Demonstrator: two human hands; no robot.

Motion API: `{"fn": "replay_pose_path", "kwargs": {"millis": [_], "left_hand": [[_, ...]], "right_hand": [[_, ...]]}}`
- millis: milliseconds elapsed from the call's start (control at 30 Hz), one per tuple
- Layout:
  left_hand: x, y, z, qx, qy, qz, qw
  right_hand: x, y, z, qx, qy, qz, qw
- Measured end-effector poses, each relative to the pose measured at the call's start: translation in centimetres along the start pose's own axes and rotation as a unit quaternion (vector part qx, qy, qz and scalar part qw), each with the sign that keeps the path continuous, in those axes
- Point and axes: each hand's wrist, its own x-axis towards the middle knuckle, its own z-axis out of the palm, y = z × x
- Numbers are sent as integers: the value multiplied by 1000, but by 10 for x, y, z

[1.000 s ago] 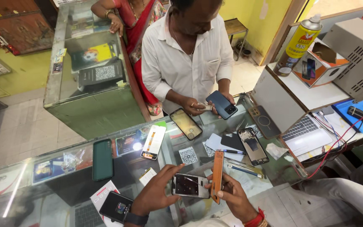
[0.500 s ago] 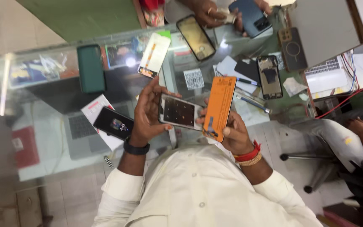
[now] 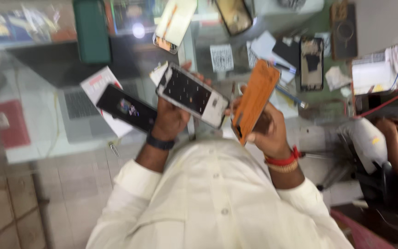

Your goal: The person uses a metal spudger to pry and separate the screen assembly from the phone chassis, then wipes the interior with a cloth. They handle a new screen module, peel its protective film, and compare it to the old assembly. The person continues to manipulate the phone and screen parts on the workbench.

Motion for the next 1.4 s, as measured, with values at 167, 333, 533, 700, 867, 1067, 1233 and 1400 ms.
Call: {"fn": "replay_pose_path", "kwargs": {"millis": [167,333,533,700,867,1067,1233,1400], "left_hand": [[0,2,-10,29,-9,-2,1000],[2,3,-16,20,-23,3,1000],[2,8,-13,34,-26,1,999],[2,11,-8,65,-31,3,997],[0,10,-3,92,-22,3,995],[-3,14,1,143,-30,-9,989],[-5,11,0,207,-54,-7,977],[-1,1,1,273,-62,-59,958]], "right_hand": [[-1,-11,-10,-108,9,-78,991],[-3,-15,-16,-163,25,-95,982],[-6,-23,-21,-216,34,-112,969],[-8,-33,-21,-262,34,-119,957],[-8,-39,-17,-282,24,-120,952],[-7,-43,-14,-371,0,-135,919],[-8,-35,-12,-350,-7,-131,927],[3,-6,-2,-341,-8,-115,933]]}}
